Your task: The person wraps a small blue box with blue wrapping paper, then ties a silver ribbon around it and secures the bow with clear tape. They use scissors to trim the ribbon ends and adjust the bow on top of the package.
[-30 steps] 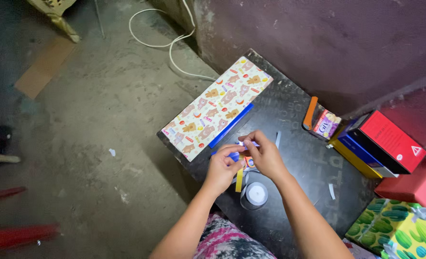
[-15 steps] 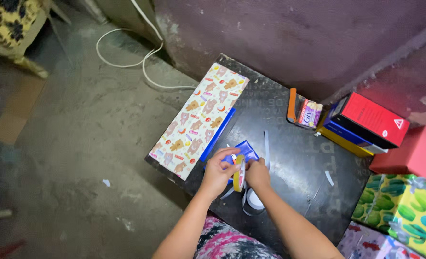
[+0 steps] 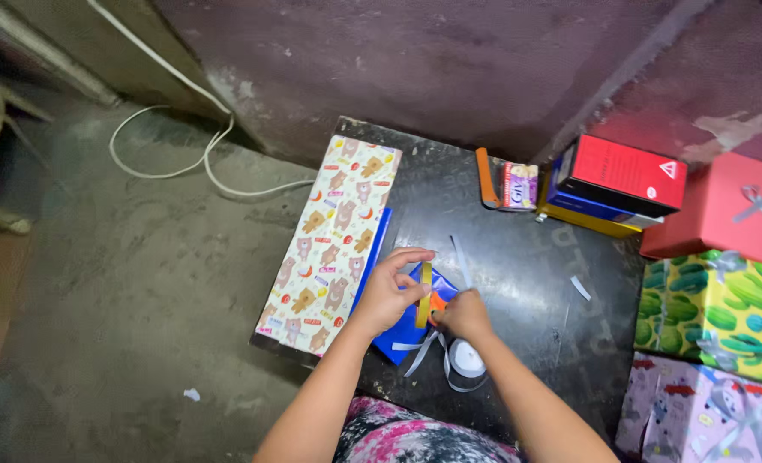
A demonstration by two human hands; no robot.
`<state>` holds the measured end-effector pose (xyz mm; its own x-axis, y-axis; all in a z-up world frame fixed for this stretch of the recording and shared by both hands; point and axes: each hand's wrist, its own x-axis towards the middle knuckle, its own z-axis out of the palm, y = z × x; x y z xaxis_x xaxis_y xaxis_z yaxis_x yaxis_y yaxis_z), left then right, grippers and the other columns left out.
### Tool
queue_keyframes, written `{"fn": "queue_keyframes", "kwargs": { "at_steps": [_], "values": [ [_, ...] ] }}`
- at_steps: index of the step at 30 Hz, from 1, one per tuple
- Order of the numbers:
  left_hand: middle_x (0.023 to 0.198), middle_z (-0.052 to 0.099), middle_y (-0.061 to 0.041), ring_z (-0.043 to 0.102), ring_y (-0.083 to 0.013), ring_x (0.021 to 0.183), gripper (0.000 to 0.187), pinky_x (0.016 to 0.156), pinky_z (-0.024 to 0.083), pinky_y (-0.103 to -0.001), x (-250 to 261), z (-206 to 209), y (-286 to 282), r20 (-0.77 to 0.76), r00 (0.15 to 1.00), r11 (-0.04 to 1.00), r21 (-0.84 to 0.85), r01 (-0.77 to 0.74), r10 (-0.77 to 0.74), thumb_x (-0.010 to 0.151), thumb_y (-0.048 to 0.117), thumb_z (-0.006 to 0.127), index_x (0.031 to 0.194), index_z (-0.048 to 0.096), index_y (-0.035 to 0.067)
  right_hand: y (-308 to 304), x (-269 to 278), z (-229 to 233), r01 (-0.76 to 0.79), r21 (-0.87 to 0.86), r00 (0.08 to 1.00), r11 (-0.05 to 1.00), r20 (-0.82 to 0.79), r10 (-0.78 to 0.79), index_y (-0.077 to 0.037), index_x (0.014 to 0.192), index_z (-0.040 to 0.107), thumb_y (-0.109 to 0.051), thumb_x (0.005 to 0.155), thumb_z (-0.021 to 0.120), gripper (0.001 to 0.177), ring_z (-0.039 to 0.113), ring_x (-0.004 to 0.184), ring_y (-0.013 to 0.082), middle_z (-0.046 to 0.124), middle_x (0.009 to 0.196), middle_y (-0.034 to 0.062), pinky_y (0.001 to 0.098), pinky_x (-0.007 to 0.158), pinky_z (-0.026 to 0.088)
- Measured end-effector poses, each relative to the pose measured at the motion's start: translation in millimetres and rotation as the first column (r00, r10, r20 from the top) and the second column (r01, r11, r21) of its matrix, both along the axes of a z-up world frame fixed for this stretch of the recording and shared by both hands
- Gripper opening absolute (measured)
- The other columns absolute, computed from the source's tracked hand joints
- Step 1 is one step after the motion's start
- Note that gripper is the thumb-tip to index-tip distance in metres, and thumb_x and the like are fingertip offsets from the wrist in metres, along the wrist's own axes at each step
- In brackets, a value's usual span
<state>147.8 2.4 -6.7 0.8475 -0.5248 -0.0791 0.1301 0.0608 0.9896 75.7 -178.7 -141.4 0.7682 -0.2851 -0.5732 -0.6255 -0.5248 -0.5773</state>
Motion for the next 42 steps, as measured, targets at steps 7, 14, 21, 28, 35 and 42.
{"fn": "queue_keyframes", "kwargs": {
  "at_steps": [7, 14, 21, 28, 35, 42],
  "values": [
    [0.139, 0.057, -0.005, 0.066, -0.0108, 0.092, 0.052, 0.077, 0.058, -0.022, 26, 12, -19, -0.015, 0.980, 0.980, 0.008, 0.199, -0.199, 0.078, -0.013, 0.070, 0.127, 0.068, 0.004, -92, -38, 22, 0.345, 0.845, 0.908, 0.409, -0.190, -0.374, 0.007, 0.101, 0.075, -0.008, 0.078, 0.075, 0.027, 0.076, 0.091, 0.0190, 0.077, 0.102, 0.0165, 0.0294, 0.083, 0.060],
    [0.137, 0.056, -0.005, 0.074, -0.0129, 0.084, 0.050, 0.075, 0.060, -0.024, 33, 26, -31, -0.098, 0.925, 0.930, 0.002, 0.368, -0.366, 0.078, -0.011, 0.070, 0.126, 0.067, 0.004, -125, -48, 95, -0.048, 0.686, 0.999, 0.726, 0.037, 0.031, 0.003, 0.100, 0.070, -0.005, 0.065, 0.089, 0.041, 0.069, 0.079, 0.0151, 0.072, 0.089, 0.0046, 0.0289, 0.071, 0.054],
    [0.138, 0.058, -0.004, 0.071, -0.0105, 0.081, 0.049, 0.075, 0.058, -0.023, 29, 32, -44, -0.066, 0.867, 0.865, 0.061, 0.497, -0.494, 0.078, -0.010, 0.071, 0.125, 0.068, 0.004, -115, -43, 150, -0.283, 0.250, 0.954, 0.926, -0.030, 0.300, 0.000, 0.101, 0.067, -0.025, 0.054, 0.099, 0.062, 0.063, 0.078, 0.0119, 0.069, 0.087, 0.0032, 0.0283, 0.068, 0.052],
    [0.138, 0.059, -0.003, 0.069, -0.0088, 0.081, 0.052, 0.076, 0.058, -0.023, 20, 33, -53, -0.055, 0.821, 0.815, 0.106, 0.570, -0.568, 0.077, -0.009, 0.074, 0.127, 0.068, 0.006, -113, -52, 159, -0.279, 0.193, 0.956, 0.941, -0.035, 0.291, -0.001, 0.096, 0.068, -0.028, 0.052, 0.099, 0.061, 0.066, 0.076, 0.0115, 0.071, 0.083, 0.0039, 0.0285, 0.066, 0.053],
    [0.138, 0.058, -0.004, 0.072, -0.0112, 0.082, 0.050, 0.076, 0.059, -0.024, 11, 33, -60, -0.079, 0.800, 0.793, 0.104, 0.600, -0.595, 0.077, -0.009, 0.073, 0.125, 0.068, 0.005, -117, -71, 156, -0.219, 0.219, 0.971, 0.951, -0.043, 0.233, 0.000, 0.089, 0.069, -0.027, 0.053, 0.099, 0.054, 0.062, 0.070, 0.0115, 0.067, 0.076, 0.0036, 0.0295, 0.061, 0.050],
    [0.138, 0.058, -0.004, 0.072, -0.0106, 0.078, 0.050, 0.072, 0.058, -0.023, -2, 30, -73, -0.116, 0.768, 0.765, 0.081, 0.639, -0.630, 0.077, -0.011, 0.072, 0.125, 0.068, 0.004, -124, -98, 155, -0.131, 0.201, 0.988, 0.971, -0.054, 0.144, -0.002, 0.077, 0.069, -0.025, 0.052, 0.099, 0.046, 0.059, 0.065, 0.0128, 0.066, 0.071, 0.0034, 0.0305, 0.057, 0.044]
  ]
}}
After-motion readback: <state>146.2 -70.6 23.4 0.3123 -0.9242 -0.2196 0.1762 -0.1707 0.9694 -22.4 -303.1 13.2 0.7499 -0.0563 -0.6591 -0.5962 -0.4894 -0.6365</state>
